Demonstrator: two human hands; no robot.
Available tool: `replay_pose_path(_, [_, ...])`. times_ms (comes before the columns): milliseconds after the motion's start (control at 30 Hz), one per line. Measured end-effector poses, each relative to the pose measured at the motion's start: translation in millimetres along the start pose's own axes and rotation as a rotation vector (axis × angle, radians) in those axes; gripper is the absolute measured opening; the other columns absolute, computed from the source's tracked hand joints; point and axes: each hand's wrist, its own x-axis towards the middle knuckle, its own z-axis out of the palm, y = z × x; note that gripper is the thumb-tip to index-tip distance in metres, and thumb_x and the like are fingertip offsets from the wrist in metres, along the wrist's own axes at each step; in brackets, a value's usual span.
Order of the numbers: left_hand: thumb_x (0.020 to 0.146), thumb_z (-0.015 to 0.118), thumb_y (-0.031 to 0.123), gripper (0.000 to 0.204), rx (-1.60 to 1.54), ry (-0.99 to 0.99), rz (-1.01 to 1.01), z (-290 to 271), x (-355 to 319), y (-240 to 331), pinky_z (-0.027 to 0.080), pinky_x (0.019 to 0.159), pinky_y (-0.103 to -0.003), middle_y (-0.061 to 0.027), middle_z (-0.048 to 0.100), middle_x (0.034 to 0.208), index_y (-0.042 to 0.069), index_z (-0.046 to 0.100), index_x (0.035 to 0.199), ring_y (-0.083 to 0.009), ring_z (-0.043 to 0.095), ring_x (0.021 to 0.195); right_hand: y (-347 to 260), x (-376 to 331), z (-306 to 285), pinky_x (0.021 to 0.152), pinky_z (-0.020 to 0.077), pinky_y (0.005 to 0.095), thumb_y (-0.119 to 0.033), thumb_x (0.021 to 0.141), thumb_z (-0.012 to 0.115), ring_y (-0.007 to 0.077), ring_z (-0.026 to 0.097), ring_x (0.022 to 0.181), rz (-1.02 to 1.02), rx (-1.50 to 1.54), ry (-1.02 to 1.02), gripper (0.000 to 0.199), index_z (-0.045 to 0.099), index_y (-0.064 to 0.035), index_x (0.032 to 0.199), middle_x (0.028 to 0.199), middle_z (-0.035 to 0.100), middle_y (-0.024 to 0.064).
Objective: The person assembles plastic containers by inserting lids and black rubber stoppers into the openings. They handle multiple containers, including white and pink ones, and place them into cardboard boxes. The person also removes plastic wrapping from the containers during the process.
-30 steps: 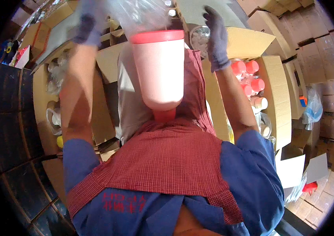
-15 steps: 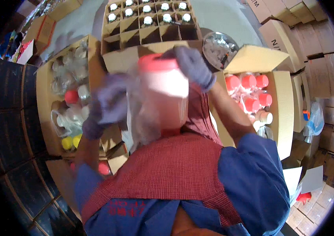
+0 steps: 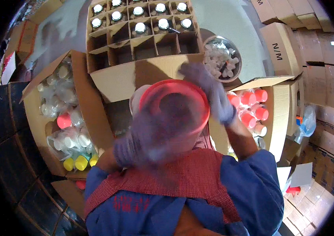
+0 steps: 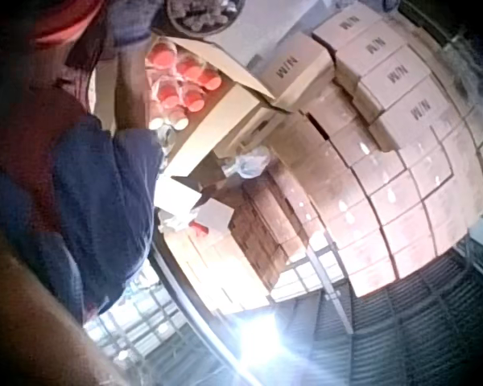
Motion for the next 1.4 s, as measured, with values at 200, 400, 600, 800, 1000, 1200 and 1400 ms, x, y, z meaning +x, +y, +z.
replay_pose_path(200, [0.088, 0.058, 0.032, 0.057, -0.107, 0.000, -0.161, -29.6, 12.0, -43.2, 0.039, 0.101, -0.037, -0.0167, 0.049, 0.128, 0.000, 0.042, 0.133, -0.0285, 0.050, 0.117, -11.1, 32.0, -31.5, 0.096, 0.0429, 0.0421, -0.016, 0.098, 0.036, 0.0353, 0.061, 0.100, -0.164, 0.345, -0.156, 0.034, 0.056, 0.0041, 0.117, 0.114, 0.061, 0.0206])
replay_pose_path(400, [0.092, 0.054, 0.026, 0.047, -0.109, -0.235, 0.078, -25.9, 13.0, -13.3, 0.043, 0.096, -0.033, -0.0128, 0.051, 0.123, 0.001, 0.043, 0.130, -0.0236, 0.053, 0.110, 22.9, 22.0, 1.3, 0.097, 0.0414, 0.0408, -0.016, 0.095, 0.040, 0.0323, 0.058, 0.103, 0.400, 0.703, -0.059, 0.032, 0.057, 0.0022, 0.116, 0.113, 0.060, 0.0191])
replay_pose_path(600, [0.095, 0.051, 0.021, 0.038, -0.730, 0.237, -0.814, -4.1, 36.7, -36.4, 0.048, 0.090, -0.030, -0.0089, 0.054, 0.118, 0.001, 0.044, 0.127, -0.0186, 0.056, 0.103, 45.1, 26.8, 24.5, 0.098, 0.0427, 0.0404, -0.026, 0.092, 0.049, 0.0323, 0.058, 0.112, 0.509, 0.689, -0.009, 0.034, 0.062, -0.0027, 0.112, 0.117, 0.062, 0.0151])
replay_pose_path(800, [0.094, 0.054, 0.023, 0.040, -0.188, 0.048, -0.399, -43.2, 62.4, -78.4, 0.046, 0.093, -0.033, -0.0105, 0.054, 0.119, 0.001, 0.046, 0.126, -0.0211, 0.056, 0.105, 4.5, 58.7, -23.0, 0.104, 0.0376, 0.0417, -0.024, 0.094, 0.045, 0.0274, 0.052, 0.123, 0.137, 0.447, -0.522, 0.035, 0.060, 0.0010, 0.113, 0.124, 0.059, 0.0156])
replay_pose_path(1000, [0.092, 0.056, 0.025, 0.042, -0.078, -0.171, -0.029, -56.8, 59.0, -60.4, 0.044, 0.095, -0.035, -0.0121, 0.054, 0.121, 0.000, 0.048, 0.124, -0.0237, 0.056, 0.107, 48.5, 19.5, 19.9, 0.096, 0.0439, 0.0361, -0.011, 0.092, 0.045, 0.0253, 0.060, 0.110, 0.011, 0.249, -0.232, 0.027, 0.063, -0.0013, 0.110, 0.112, 0.063, 0.0133])
replay_pose_path(1200, [0.091, 0.059, 0.028, 0.044, -0.083, -0.285, 0.159, -44.0, 71.9, -44.2, 0.042, 0.098, -0.038, -0.0138, 0.054, 0.123, 0.000, 0.050, 0.123, -0.0262, 0.055, 0.110, 56.0, 5.3, 29.7, 0.103, 0.0380, 0.0471, -0.045, 0.096, 0.038, 0.0388, 0.056, 0.114, 0.456, 0.185, -0.116, 0.055, 0.059, 0.0016, 0.116, 0.118, 0.059, 0.0230])
replay_pose_path(1400, [0.089, 0.062, 0.030, 0.046, -0.018, -0.111, -0.013, -42.9, 103.7, -80.5, 0.041, 0.100, -0.041, -0.0154, 0.054, 0.125, 0.000, 0.052, 0.122, -0.0287, 0.055, 0.112, 71.2, 77.1, 23.0, 0.096, 0.0456, 0.0378, -0.051, 0.099, 0.029, 0.0272, 0.061, 0.108, 0.131, 1.147, -0.216, 0.063, 0.063, 0.0014, 0.110, 0.110, 0.064, 0.0181])
